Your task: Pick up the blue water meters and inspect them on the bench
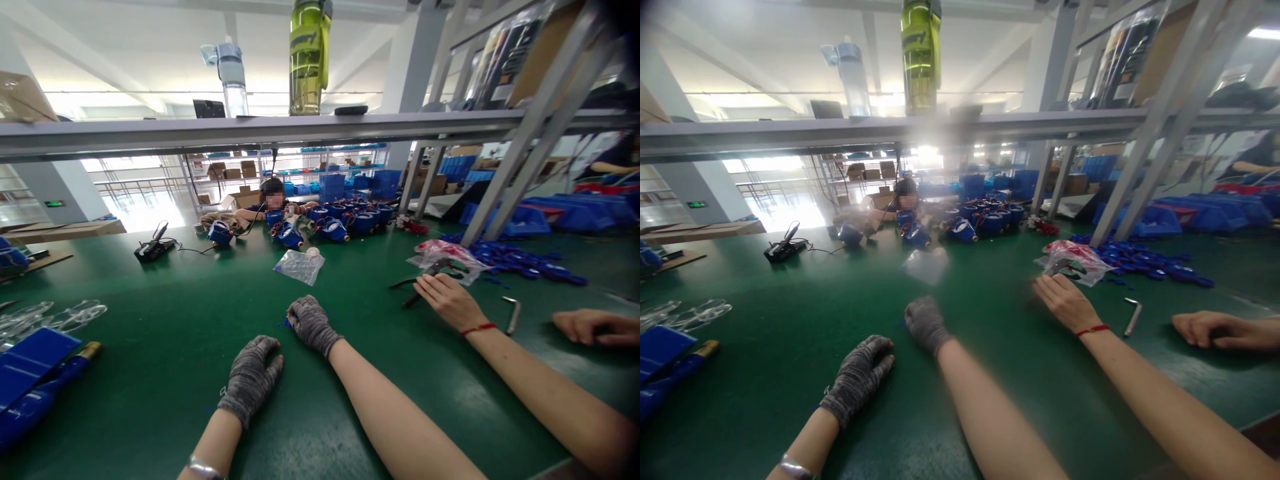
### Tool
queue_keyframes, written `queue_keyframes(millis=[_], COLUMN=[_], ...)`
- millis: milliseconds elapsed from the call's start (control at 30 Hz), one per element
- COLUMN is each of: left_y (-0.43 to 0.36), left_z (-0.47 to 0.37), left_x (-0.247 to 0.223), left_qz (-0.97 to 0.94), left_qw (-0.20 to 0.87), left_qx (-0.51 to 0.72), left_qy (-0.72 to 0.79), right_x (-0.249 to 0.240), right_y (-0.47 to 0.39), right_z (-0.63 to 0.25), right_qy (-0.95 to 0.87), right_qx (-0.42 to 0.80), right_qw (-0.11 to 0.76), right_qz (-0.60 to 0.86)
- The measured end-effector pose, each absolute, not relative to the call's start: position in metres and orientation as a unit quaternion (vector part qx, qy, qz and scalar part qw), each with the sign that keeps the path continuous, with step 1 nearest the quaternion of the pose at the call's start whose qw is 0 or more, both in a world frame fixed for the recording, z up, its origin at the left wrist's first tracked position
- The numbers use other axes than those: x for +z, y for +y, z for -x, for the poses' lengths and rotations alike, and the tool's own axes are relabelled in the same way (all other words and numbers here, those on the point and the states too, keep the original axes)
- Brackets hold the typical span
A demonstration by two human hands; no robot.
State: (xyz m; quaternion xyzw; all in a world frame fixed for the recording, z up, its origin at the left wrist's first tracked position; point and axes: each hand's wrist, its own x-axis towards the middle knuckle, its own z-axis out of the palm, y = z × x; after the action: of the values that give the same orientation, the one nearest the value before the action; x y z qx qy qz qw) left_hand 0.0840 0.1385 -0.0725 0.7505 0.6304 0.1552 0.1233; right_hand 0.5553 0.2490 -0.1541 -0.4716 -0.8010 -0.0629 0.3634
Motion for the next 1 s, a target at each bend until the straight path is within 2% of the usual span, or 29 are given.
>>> queue_keyframes(millis=[33,167,267,1000], left_y=[0.139,0.139,0.138,0.138], left_z=[-0.084,-0.084,-0.084,-0.083], left_x=[-0.072,-0.071,-0.071,-0.073], left_qz=[-0.751,-0.751,-0.752,-0.753], left_qw=[0.124,0.127,0.126,0.123], left_qx=[0.156,0.157,0.161,0.155], left_qy=[0.630,0.629,0.626,0.627], right_x=[-0.142,-0.118,-0.125,-0.130], right_y=[0.244,0.242,0.251,0.252], right_z=[-0.514,-0.323,-0.247,-0.263], right_qy=[-0.776,-0.765,-0.752,-0.766], right_qx=[0.005,0.057,0.077,0.149], right_qw=[0.370,0.381,0.380,0.383], right_qz=[0.511,0.516,0.534,0.495])
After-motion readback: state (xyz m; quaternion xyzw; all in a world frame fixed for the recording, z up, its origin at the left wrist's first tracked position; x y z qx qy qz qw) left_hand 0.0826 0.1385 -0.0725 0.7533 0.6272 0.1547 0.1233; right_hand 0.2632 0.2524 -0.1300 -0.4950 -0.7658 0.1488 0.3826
